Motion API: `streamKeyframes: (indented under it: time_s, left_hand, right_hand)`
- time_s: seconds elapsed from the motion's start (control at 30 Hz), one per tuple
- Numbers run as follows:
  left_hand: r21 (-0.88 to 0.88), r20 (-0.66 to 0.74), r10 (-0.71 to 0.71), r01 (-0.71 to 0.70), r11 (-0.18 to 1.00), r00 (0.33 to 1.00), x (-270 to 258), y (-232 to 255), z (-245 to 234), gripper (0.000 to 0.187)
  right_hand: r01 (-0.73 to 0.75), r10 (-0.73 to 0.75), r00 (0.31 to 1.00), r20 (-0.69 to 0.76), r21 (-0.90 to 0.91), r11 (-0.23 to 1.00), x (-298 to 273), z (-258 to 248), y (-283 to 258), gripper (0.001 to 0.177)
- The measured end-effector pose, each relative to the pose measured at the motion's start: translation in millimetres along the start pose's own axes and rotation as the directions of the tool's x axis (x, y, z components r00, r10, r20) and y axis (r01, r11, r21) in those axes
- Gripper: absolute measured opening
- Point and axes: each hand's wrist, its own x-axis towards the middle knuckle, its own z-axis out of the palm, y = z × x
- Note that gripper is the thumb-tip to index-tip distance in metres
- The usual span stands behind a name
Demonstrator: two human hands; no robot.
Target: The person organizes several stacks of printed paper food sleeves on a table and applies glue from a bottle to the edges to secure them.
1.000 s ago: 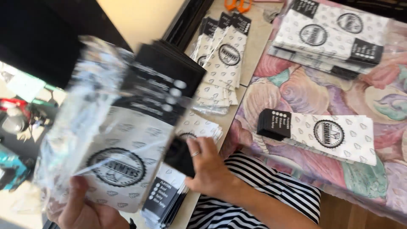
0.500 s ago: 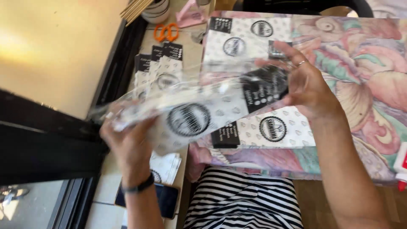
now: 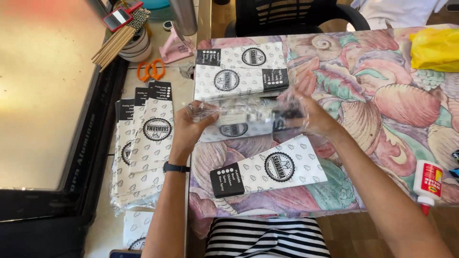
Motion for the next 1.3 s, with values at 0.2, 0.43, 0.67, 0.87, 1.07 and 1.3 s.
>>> streamKeyframes:
  time_s: [0.2, 0.43, 0.67, 0.87, 1.07, 1.3]
  left_hand:
    - [0.233, 0.069, 0.051, -0.066, 0.97, 0.996, 11, 12, 0, 0.015]
    - [0.331, 0.047, 0.027, -0.041, 0.943, 0.999, 12, 15, -8, 0.012]
    - [0.78, 0.435, 0.347, -0.54, 0.315, 0.831, 16, 42, 69, 0.112]
    - [0.765, 0.56, 0.073, -0.549, 0.338, 0.825, 59, -30, 118, 0.024]
    - [0.711, 0.577, 0.152, -0.586, 0.389, 0.802, 43, -14, 116, 0.017]
    - [0.706, 0.588, 0.134, -0.588, 0.396, 0.797, 36, 12, 104, 0.013]
  right_hand:
    - [-0.083, 0.091, 0.981, 0.17, -0.051, 0.995, 19, -1, 4, 0.083]
    - [0.247, -0.209, 0.959, -0.193, 0.201, 0.948, 15, -16, 21, 0.006]
    - [0.204, -0.204, 0.979, -0.007, 0.099, 0.974, 2, -25, -14, 0.027]
    - [0.196, -0.214, 0.948, -0.235, -0.095, 0.976, -28, -16, -38, 0.038]
    - [0.537, -0.528, 0.841, 0.114, -0.283, 0.795, -68, 55, -52, 0.041]
    - [0.195, 0.509, 0.748, 0.427, -0.874, 0.445, -31, 78, -43, 0.051]
